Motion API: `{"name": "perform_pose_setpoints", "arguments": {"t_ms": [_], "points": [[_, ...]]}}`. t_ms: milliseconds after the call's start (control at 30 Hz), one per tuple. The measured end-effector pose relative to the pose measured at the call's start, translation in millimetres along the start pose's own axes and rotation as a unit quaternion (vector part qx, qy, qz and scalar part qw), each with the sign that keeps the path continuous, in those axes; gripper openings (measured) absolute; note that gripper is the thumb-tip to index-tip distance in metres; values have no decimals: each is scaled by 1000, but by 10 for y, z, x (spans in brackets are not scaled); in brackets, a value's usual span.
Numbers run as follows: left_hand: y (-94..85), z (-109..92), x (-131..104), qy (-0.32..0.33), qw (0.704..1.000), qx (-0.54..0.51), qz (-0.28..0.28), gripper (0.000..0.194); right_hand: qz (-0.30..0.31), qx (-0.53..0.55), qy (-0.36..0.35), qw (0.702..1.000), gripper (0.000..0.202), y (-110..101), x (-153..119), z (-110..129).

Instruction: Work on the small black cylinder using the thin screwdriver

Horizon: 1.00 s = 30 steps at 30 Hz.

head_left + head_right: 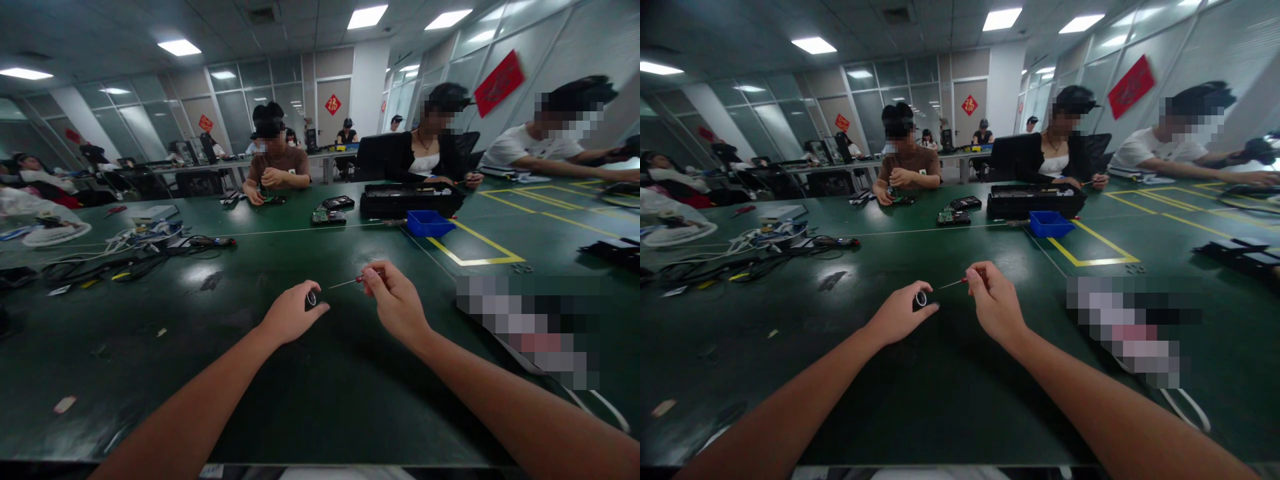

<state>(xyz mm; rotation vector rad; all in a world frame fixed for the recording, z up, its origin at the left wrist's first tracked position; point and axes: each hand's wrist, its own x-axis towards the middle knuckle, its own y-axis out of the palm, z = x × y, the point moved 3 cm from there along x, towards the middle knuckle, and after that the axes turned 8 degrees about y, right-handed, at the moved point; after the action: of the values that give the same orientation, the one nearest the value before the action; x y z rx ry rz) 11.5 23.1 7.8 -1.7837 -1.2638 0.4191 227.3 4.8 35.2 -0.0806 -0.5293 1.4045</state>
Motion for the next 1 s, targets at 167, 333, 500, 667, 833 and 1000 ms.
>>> {"name": "perform_pose_setpoints", "arguments": {"t_ms": [167, 333, 500, 667, 833, 1000], "points": [[110, 52, 36, 19, 996, 77, 38, 36, 6, -4, 1, 1000, 25, 8, -7, -4], [124, 13, 53, 23, 996, 77, 43, 20, 25, -3, 8, 1000, 25, 18, -19, 2], [42, 72, 55, 4, 1000, 5, 6, 20, 23, 2, -1, 1000, 25, 25, -17, -8], [-163, 251, 81, -26, 993, -71, -91, 23, 25, 3, -3, 1000, 25, 25, -14, -19], [-359, 413, 124, -78, 942, -260, -198, 31, 35, -6, -6, 999, 24, 26, -20, -9], [-562, 518, 115, -124, 853, -421, -284, 34, 40, -7, 0, 999, 23, 29, -16, -9]]}}
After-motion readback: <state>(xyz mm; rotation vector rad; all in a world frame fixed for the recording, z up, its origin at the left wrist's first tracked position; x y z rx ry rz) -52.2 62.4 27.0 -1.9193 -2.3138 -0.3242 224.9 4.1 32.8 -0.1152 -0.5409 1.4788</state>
